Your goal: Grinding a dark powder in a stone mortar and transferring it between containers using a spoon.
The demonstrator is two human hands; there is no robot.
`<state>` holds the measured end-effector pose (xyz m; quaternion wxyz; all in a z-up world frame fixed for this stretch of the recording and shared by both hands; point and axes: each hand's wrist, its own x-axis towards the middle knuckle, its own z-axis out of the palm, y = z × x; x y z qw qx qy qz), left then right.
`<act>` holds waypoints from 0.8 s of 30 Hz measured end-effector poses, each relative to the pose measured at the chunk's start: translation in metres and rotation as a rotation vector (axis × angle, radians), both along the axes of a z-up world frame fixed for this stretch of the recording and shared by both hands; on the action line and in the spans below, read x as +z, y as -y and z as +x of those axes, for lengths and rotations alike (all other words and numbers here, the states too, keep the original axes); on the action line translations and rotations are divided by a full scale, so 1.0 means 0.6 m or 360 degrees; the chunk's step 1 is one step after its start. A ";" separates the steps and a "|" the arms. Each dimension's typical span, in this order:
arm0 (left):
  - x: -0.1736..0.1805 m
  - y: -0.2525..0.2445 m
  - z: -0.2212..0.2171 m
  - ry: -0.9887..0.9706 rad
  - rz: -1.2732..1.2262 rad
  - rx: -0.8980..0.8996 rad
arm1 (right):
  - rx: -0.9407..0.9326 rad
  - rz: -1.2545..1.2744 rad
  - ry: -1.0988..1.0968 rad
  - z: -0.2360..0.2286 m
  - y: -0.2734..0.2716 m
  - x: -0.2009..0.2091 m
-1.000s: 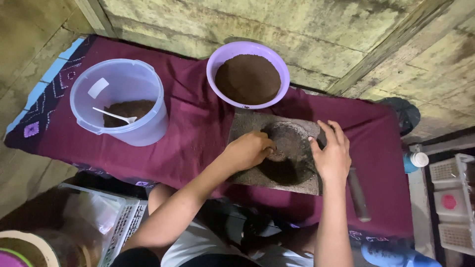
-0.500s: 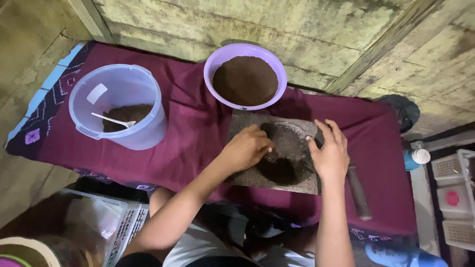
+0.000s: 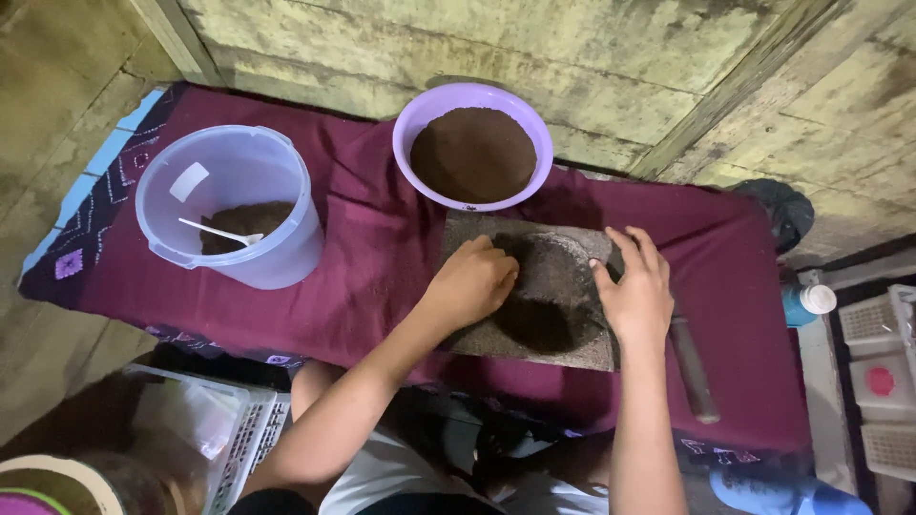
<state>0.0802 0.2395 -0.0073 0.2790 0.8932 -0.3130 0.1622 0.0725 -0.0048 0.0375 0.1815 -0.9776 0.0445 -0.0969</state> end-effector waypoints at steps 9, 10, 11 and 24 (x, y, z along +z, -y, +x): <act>0.036 -0.006 -0.003 -0.0587 -0.0306 -0.0157 | -0.0022 0.0046 -0.0075 0.002 -0.005 0.012; 0.038 -0.008 -0.001 -0.0585 -0.0303 -0.0156 | -0.0021 0.0049 -0.0073 0.003 -0.006 0.011; 0.039 -0.008 0.000 -0.0642 -0.0331 -0.0154 | -0.0024 0.0052 -0.0086 0.004 -0.005 0.010; 0.028 -0.018 0.023 -0.0989 -0.0660 0.0017 | -0.0026 0.0058 -0.0143 0.016 0.001 0.005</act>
